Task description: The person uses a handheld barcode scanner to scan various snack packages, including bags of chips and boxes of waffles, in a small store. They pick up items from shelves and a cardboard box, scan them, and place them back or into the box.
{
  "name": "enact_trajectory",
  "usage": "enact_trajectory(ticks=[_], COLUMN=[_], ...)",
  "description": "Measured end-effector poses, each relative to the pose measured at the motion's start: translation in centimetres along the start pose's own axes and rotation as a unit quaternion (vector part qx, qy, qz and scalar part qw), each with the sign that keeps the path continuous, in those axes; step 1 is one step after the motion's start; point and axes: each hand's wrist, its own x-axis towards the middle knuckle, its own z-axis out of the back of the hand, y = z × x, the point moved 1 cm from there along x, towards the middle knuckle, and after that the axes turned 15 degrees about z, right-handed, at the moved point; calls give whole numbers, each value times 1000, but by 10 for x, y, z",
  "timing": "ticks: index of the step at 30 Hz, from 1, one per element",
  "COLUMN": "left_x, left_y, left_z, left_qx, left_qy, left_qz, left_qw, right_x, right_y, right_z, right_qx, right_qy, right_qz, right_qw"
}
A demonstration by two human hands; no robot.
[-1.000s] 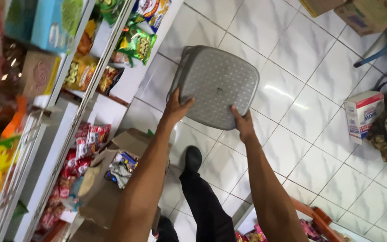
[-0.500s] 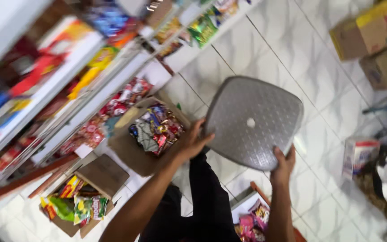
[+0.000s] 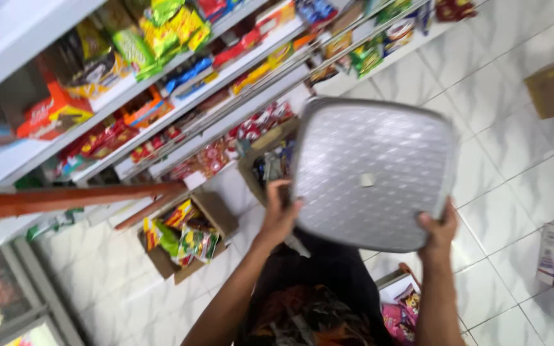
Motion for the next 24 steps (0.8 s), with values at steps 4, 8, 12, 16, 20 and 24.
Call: enact_trajectory(ticks=[4,8,12,16,20,24], left_x=[12,14,16,24,48,55], left_y=[-16,-27,-39,-39,-35,-24], left_z=[39,57,51,36,22,19], left_qx=[-87,-76,-67,-89,-86,-77], left_qy=[-76,-132,-145,-112,-55,-7], left_qz=[-58,-47,-27,-11,-8,7], left_qw=[992,987,987,990,995,997], right_x=[-6,6,12,7,2,-12], right_y=[-19,-32,-34,-26,-15,-12], right_z=[-45,-68,-70,-57,-44,-34], right_qx=[-25,15,16,37,28,20], right_qy=[65,114,128,101,66,50], right_qz=[-40,-54,-58,-57,-34,-1], right_qw=[997,992,990,993,997,999])
